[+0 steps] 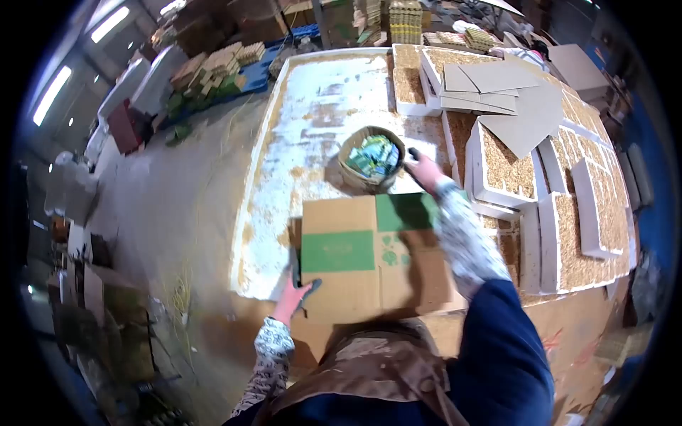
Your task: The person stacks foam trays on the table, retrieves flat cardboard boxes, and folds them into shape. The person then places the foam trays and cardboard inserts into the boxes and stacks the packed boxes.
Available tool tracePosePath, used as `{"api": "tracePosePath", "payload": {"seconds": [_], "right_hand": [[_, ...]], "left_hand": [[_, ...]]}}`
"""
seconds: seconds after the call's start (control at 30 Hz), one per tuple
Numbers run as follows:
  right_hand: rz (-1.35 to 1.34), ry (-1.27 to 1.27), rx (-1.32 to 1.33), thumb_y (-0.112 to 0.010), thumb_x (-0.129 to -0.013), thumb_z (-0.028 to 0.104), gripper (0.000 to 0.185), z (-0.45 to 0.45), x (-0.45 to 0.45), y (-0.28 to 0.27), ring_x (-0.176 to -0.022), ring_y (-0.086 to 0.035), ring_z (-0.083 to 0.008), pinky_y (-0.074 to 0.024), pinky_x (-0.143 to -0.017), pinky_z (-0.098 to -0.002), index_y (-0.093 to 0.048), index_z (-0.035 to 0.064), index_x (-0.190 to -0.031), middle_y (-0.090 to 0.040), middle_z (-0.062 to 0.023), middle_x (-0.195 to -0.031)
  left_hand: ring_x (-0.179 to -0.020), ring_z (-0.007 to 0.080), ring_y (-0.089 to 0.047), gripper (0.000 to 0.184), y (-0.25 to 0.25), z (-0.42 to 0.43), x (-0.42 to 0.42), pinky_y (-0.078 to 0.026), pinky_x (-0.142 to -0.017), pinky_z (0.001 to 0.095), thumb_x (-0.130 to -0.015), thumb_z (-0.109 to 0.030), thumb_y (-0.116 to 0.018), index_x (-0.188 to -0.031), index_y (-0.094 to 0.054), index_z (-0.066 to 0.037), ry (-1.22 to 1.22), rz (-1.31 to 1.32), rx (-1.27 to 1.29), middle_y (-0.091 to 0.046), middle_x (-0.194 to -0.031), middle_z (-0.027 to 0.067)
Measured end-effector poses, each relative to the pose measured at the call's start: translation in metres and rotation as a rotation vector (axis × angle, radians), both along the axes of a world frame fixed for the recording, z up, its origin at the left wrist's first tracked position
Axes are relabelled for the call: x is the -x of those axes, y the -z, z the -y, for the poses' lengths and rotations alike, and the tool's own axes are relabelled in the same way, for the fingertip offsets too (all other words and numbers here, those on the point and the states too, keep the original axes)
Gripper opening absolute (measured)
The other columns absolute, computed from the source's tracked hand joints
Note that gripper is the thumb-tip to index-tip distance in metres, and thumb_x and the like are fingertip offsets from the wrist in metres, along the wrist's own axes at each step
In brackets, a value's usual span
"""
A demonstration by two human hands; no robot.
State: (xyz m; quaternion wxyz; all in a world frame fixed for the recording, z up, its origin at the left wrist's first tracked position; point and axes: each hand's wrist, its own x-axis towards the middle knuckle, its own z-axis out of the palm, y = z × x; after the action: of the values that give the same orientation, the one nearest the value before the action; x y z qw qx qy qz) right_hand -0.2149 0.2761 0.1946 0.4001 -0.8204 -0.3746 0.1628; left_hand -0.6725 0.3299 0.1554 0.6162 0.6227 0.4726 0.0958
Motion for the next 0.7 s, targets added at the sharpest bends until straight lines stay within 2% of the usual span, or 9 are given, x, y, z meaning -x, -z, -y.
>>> {"api": "tracePosePath", "payload": {"seconds": [0.13, 0.2, 0.23, 0.27, 0.3, 0.37, 0.53, 0.57, 0.7], "right_hand": [[0.229, 0.337, 0.314, -0.061, -0.082, 0.031, 0.058, 0.177, 0.051, -0.074, -0.114, -0.049, -0.0354, -0.0416, -0.095, -0.0408, -0.042, 0.0019, -0.128, -0.051, -0.0203, -0.123], [-0.091, 0.279, 0.429, -0.063, -0.081, 0.038, 0.064, 0.258, 0.069, -0.029, -0.111, -0.053, -0.0300, -0.0439, -0.093, -0.0374, -0.043, 0.0017, -0.129, -0.054, -0.0195, -0.121], [-0.304, 0.124, 0.518, -0.064, -0.081, 0.041, 0.066, 0.283, 0.087, -0.023, -0.107, -0.057, -0.0263, -0.0457, -0.091, -0.0341, -0.044, 0.0014, -0.130, -0.057, -0.0188, -0.118], [-0.165, 0.130, 0.491, -0.068, -0.080, 0.034, 0.058, 0.315, 0.096, 0.049, -0.100, -0.060, -0.0230, -0.0473, -0.088, -0.0321, -0.050, 0.0004, -0.124, -0.063, -0.0136, -0.107], [-0.430, 0.308, -0.033, -0.072, -0.077, 0.025, 0.051, 0.283, 0.150, 0.029, -0.089, -0.062, -0.0193, -0.0517, -0.079, -0.0319, -0.054, 0.0007, -0.118, -0.065, -0.0087, -0.098], [-0.689, 0.495, -0.116, -0.075, -0.073, 0.015, 0.048, 0.246, 0.196, -0.041, -0.077, -0.062, -0.0151, -0.0541, -0.067, -0.0303, -0.055, 0.0007, -0.115, -0.065, -0.0055, -0.092], [-0.672, 0.552, -0.068, -0.078, -0.070, 0.020, 0.049, 0.257, 0.191, -0.017, -0.066, -0.061, -0.0129, -0.0533, -0.055, -0.0286, -0.057, -0.0005, -0.110, -0.065, -0.0066, -0.086], [-0.658, 0.555, -0.018, -0.079, -0.069, 0.021, 0.050, 0.258, 0.188, -0.016, -0.066, -0.062, -0.0129, -0.0532, -0.055, -0.0286, -0.057, -0.0006, -0.109, -0.065, -0.0065, -0.085], [-0.685, 0.462, -0.058, -0.073, -0.075, 0.016, 0.045, 0.272, 0.158, 0.021, -0.065, -0.061, -0.0147, -0.0533, -0.054, -0.0293, -0.054, 0.0004, -0.113, -0.064, -0.0057, -0.088]], "left_hand": [[-0.123, 0.0391, -0.036, 0.079, 0.033, -0.012, 0.021, -0.033, -0.102, 0.0422, -0.079, -0.030, -0.067, -0.138, -0.026, 0.002, 0.135, 0.022, -0.163, -0.035, -0.133, 0.0265], [-0.121, 0.0389, -0.038, 0.077, 0.082, -0.023, 0.033, -0.034, -0.101, 0.0424, -0.080, -0.033, -0.067, -0.135, -0.028, 0.005, 0.184, 0.069, -0.326, -0.037, -0.131, 0.0269], [-0.120, 0.0385, -0.040, 0.075, 0.044, -0.026, 0.022, -0.034, -0.100, 0.0418, -0.081, -0.032, -0.066, -0.135, -0.029, 0.005, 0.124, 0.052, -0.237, -0.039, -0.130, 0.0268], [-0.120, 0.0378, -0.042, 0.074, 0.056, -0.033, 0.020, -0.034, -0.101, 0.0412, -0.080, -0.030, -0.067, -0.134, -0.031, 0.005, 0.091, 0.156, -0.194, -0.042, -0.129, 0.0267], [-0.122, 0.0362, -0.041, 0.072, 0.048, -0.042, 0.016, -0.034, -0.101, 0.0398, -0.082, -0.029, -0.065, -0.135, -0.031, 0.005, 0.131, 0.108, -0.166, -0.042, -0.130, 0.0264], [-0.121, 0.0355, -0.043, 0.070, 0.055, -0.060, 0.014, -0.035, -0.101, 0.0386, -0.083, -0.028, -0.062, -0.135, -0.029, 0.006, 0.146, 0.090, -0.159, -0.044, -0.129, 0.0263], [-0.110, 0.0341, -0.051, 0.051, 0.021, -0.074, -0.002, -0.042, -0.092, 0.0386, -0.089, -0.023, -0.053, -0.135, -0.036, -0.009, 0.327, 0.167, -0.031, -0.052, -0.119, 0.0226], [-0.112, 0.0368, -0.049, 0.048, 0.043, -0.073, -0.001, -0.041, -0.092, 0.0405, -0.091, -0.025, -0.051, -0.134, -0.036, -0.009, 0.415, 0.161, -0.417, -0.050, -0.121, 0.0232], [-0.125, 0.0416, -0.033, 0.061, 0.051, -0.046, -0.006, -0.031, -0.103, 0.0449, -0.088, -0.034, -0.054, -0.139, -0.030, -0.011, 0.278, -0.130, -0.352, -0.035, -0.135, 0.0274]]}}
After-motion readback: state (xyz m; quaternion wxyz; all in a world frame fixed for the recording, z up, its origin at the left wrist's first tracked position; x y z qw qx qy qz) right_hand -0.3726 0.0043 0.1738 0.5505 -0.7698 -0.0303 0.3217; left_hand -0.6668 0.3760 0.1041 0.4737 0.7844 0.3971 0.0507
